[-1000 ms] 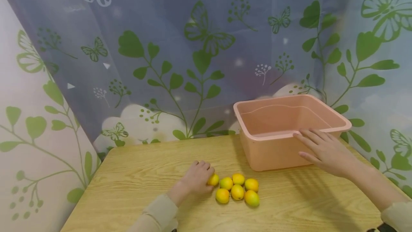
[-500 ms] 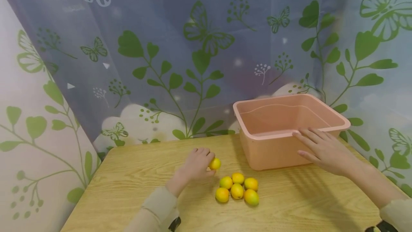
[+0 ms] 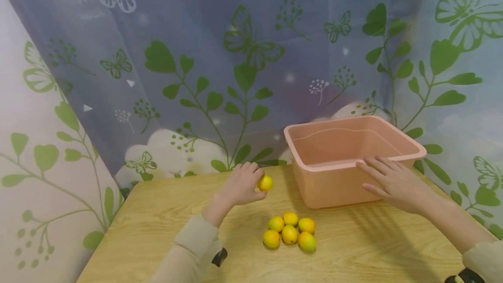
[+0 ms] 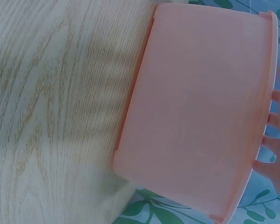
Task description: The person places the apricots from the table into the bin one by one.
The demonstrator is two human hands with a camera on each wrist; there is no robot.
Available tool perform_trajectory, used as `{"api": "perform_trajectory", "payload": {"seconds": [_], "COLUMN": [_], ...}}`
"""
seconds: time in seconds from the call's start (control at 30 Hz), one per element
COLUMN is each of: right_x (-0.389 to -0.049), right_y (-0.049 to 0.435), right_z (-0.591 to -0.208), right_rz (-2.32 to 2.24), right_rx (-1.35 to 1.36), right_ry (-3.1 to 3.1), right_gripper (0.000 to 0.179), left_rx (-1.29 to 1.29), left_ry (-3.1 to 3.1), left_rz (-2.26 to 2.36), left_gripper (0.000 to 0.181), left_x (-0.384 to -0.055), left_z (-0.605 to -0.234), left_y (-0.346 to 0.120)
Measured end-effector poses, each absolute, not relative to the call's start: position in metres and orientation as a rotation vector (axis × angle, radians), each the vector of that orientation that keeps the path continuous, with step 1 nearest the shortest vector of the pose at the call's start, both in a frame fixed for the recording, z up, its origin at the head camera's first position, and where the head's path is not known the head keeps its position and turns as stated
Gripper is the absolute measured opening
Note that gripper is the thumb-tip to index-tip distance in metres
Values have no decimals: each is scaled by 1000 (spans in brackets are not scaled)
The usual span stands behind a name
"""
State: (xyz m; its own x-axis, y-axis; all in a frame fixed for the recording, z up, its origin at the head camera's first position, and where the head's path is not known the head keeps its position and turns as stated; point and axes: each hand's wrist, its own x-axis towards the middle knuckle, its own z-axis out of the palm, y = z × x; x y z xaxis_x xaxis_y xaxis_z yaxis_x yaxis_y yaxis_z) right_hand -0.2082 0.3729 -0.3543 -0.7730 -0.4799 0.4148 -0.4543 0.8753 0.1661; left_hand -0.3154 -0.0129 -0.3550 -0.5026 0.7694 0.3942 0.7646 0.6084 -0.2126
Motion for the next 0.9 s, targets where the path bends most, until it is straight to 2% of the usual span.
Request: {"api": "perform_trajectory", "payload": {"seconds": [0.9], "right_x": [-209], "right_y": [372], "right_z": [-352], "right_rz": [-75], "right_rx": [701], "right_ry": [-2568], "right_gripper": [57], "left_rx": [-1239], "left_ry": [-2427], "left_rz": [115], "left_gripper": [32], "left_x": [-317], "left_z": [-288], "left_y": [22]}}
